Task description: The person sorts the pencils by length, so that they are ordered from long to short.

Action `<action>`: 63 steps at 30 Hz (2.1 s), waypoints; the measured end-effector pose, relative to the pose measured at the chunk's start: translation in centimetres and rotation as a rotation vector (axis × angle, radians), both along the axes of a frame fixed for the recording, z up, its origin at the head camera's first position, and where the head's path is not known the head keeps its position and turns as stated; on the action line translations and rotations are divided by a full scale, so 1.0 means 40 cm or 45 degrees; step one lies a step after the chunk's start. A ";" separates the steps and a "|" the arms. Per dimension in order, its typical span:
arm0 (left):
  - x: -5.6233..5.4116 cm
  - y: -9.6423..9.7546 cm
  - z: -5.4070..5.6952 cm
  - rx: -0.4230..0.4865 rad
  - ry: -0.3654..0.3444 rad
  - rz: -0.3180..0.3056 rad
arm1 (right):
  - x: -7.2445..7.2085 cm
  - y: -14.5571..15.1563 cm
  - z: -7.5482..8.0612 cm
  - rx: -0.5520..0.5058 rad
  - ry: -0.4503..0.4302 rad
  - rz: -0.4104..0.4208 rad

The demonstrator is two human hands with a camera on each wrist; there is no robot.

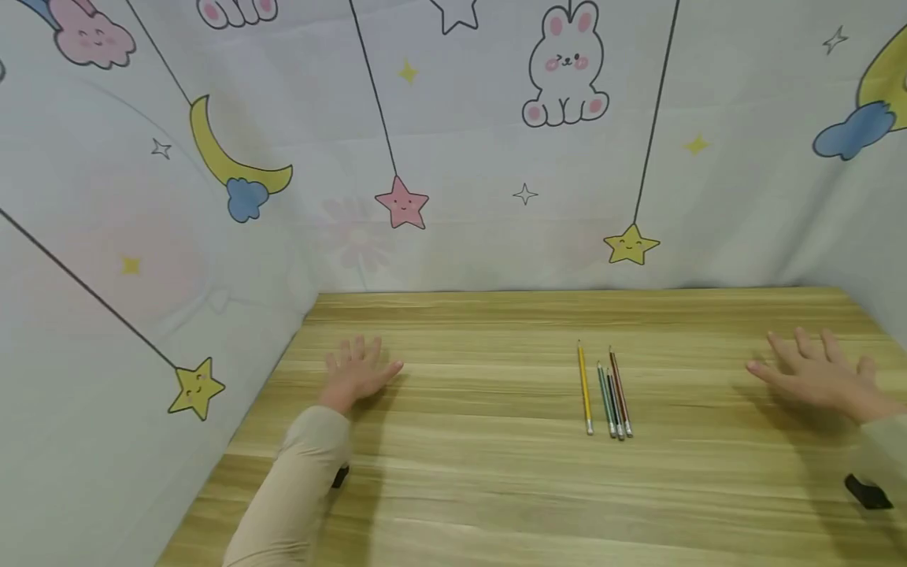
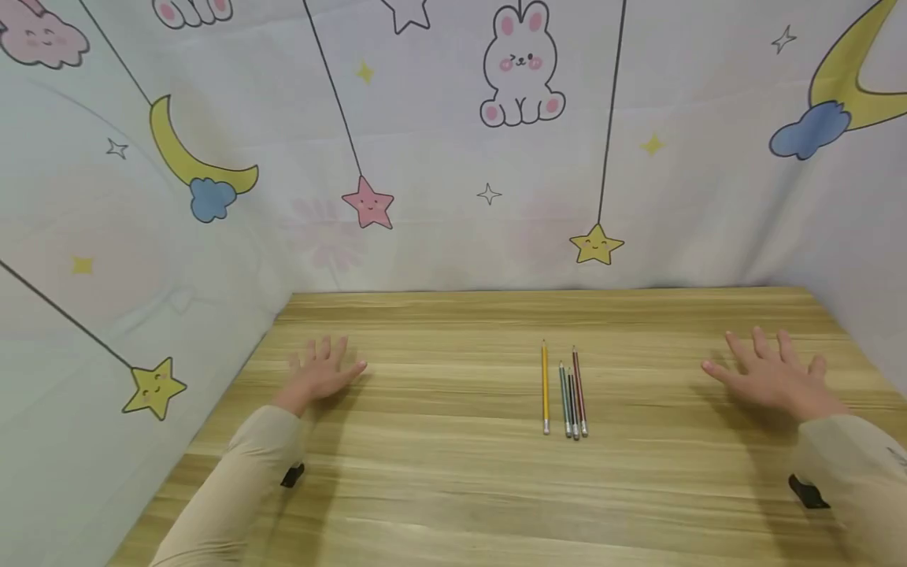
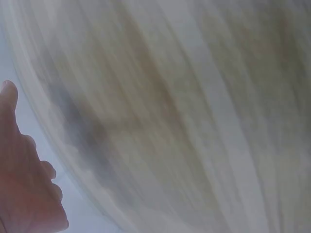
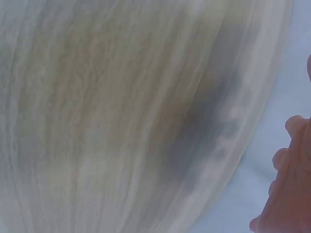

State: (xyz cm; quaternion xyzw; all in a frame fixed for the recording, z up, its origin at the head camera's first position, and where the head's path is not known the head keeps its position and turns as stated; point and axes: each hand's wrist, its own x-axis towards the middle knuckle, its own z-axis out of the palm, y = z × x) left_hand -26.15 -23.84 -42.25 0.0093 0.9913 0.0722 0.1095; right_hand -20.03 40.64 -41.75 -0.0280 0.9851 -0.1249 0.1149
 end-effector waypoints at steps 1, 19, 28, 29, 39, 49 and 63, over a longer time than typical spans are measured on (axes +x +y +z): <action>-0.001 0.007 0.000 0.000 -0.003 -0.006 | 0.000 -0.002 0.002 -0.006 -0.002 0.007; -0.012 0.150 0.016 -0.046 0.056 -0.175 | -0.017 -0.074 0.048 0.059 0.096 0.080; -0.012 0.215 0.011 -0.007 0.133 -0.280 | -0.021 -0.142 0.069 0.068 0.142 0.118; -0.010 0.223 0.011 -0.005 0.136 -0.291 | -0.021 -0.150 0.071 0.069 0.142 0.121; 0.006 0.306 0.015 -0.033 0.117 -0.372 | -0.027 -0.218 0.080 0.059 0.167 0.187; 0.022 0.391 0.011 0.014 0.118 -0.475 | -0.024 -0.281 0.077 0.055 0.196 0.252; 0.038 0.518 0.010 0.343 0.263 -0.495 | -0.025 -0.359 0.069 -0.033 0.395 0.362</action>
